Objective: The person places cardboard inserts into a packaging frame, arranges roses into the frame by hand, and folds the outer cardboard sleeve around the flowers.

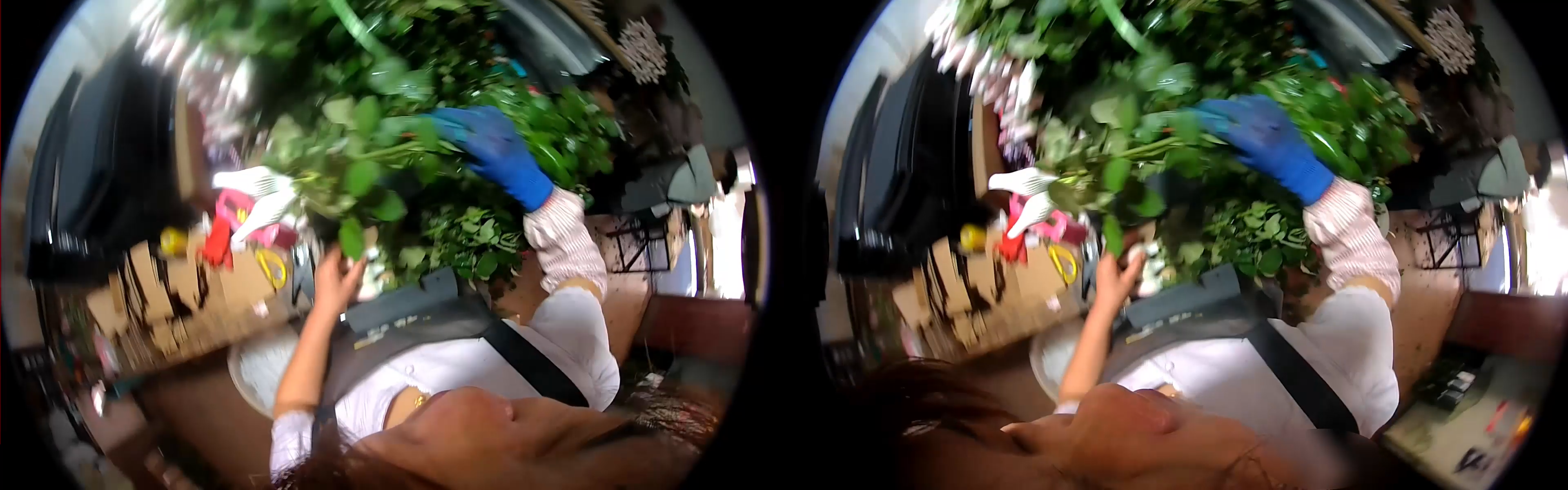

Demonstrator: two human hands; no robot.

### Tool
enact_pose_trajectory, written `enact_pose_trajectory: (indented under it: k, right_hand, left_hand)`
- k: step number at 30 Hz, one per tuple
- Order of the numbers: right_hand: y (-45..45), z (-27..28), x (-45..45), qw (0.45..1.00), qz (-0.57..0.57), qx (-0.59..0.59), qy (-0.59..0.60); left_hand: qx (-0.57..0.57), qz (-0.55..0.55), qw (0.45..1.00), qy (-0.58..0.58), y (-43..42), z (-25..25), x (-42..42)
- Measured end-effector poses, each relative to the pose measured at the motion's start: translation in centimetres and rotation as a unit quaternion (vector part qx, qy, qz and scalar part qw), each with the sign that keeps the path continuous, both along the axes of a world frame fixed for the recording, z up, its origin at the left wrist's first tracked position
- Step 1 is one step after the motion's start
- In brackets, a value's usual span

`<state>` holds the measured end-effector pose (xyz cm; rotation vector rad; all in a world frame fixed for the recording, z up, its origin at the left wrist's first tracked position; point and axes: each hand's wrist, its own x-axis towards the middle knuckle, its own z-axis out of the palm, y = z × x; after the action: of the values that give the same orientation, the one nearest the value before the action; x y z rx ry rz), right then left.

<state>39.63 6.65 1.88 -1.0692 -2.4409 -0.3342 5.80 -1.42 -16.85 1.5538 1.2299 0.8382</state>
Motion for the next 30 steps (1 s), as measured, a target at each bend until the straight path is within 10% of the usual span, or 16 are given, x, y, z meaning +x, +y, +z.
enact_pose_trajectory:
  k: [2, 3, 4, 9, 19, 30]
  right_hand:
    - [-3.0, -2.0, 1.2, 0.998, -0.016, -0.052, -0.027]
    - [-4.3, -2.9, 1.1, 0.996, -0.024, -0.074, -0.038]
    - [-5.1, -4.5, 1.6, 0.994, -0.020, -0.102, -0.042]
    - [-7.6, -12.5, 3.5, 0.979, -0.077, -0.185, -0.031]
    - [-8.9, -12.5, 4.4, 0.973, -0.108, -0.192, -0.063]
    - [-9.8, -7.2, 2.3, 0.925, -0.231, -0.195, -0.232]
  left_hand:
    - [0.037, 0.044, 0.997, -0.058, -0.3, -0.2, 0.3]
    - [-0.173, -0.008, 0.982, 0.072, 0.7, 3.2, -0.1]
    - [-0.010, -0.030, 0.998, -0.053, 0.1, -6.0, -0.9]
    - [0.010, 0.017, 0.999, -0.047, 0.3, -0.2, -0.4]
    - [0.123, 0.054, 0.983, -0.123, -0.5, -1.9, 0.2]
    - [0.106, 0.020, 0.993, 0.055, -0.1, 0.4, -0.6]
